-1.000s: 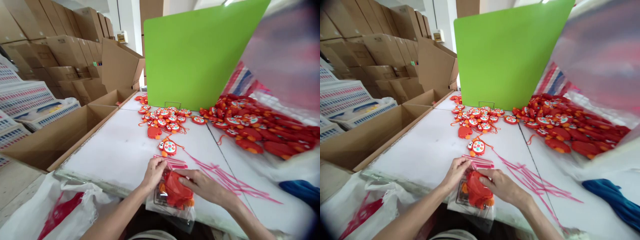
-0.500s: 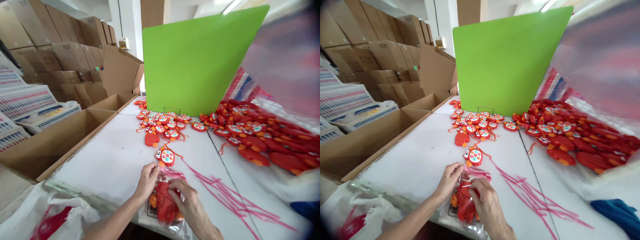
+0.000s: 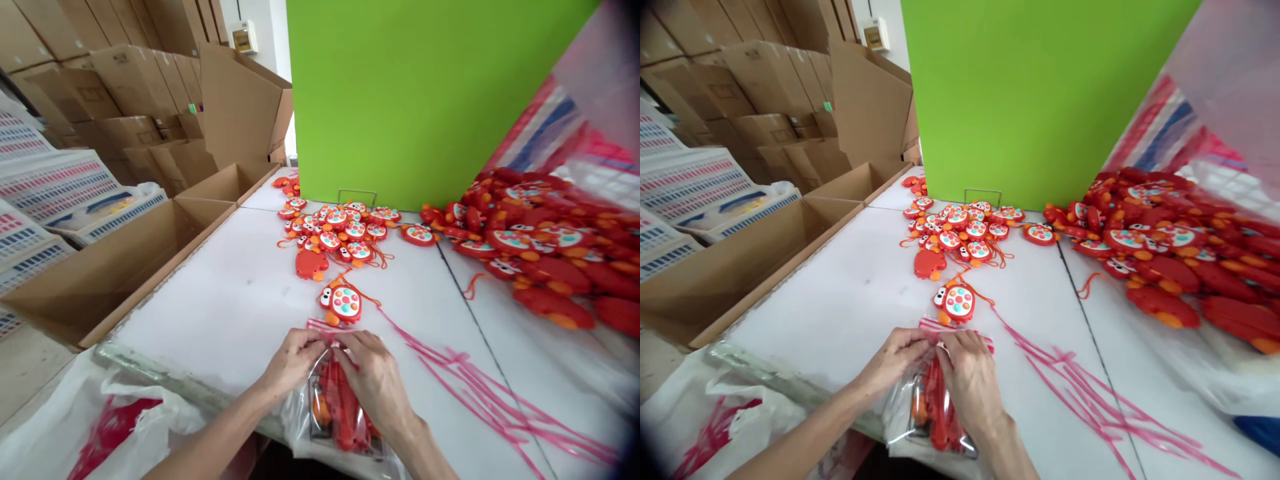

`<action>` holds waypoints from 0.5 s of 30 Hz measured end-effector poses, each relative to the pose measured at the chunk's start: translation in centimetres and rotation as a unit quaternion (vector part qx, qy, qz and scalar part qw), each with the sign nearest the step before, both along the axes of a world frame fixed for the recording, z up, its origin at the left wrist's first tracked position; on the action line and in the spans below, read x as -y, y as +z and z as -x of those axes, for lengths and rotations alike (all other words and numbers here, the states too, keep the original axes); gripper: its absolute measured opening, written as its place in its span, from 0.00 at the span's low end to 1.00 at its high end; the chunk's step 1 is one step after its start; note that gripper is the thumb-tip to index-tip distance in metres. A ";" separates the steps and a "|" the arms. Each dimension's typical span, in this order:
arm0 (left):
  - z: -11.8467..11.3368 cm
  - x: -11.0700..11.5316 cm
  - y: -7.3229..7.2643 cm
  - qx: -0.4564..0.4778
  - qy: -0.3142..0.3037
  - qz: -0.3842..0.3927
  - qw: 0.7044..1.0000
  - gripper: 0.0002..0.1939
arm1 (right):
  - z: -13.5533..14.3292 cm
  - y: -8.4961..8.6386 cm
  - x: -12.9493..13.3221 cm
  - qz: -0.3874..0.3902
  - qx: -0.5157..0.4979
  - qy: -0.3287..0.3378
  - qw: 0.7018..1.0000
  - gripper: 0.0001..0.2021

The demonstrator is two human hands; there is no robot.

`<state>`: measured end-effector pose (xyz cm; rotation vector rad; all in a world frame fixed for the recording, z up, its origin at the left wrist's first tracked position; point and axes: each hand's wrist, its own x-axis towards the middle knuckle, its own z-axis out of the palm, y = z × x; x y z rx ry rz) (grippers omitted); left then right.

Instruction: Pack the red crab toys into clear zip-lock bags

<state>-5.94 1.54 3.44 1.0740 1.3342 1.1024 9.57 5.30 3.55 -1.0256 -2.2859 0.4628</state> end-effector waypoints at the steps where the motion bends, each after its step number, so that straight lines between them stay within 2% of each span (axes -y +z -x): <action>1: 0.0 0.0 0.0 -0.007 -0.004 -0.002 1.000 0.11 | 0.3 0.0 0.1 -0.017 0.007 -0.001 1.000 0.06; 7: -1.2 0.0 1.3 -0.111 -0.039 -0.054 0.992 0.12 | 1.3 0.5 0.7 -0.091 0.073 -0.006 0.993 0.07; 10: -1.7 0.3 1.9 -0.175 -0.042 -0.090 0.980 0.11 | 1.1 0.9 0.5 -0.079 0.048 -0.034 0.995 0.07; 13: -1.6 0.8 1.8 -0.198 -0.045 -0.090 0.975 0.12 | -1.7 0.7 0.0 -0.041 -0.003 -0.097 0.994 0.05; 15: -1.3 1.0 1.4 -0.183 -0.034 -0.075 0.980 0.12 | -6.0 -0.2 -0.4 -0.029 -0.009 -0.158 0.987 0.04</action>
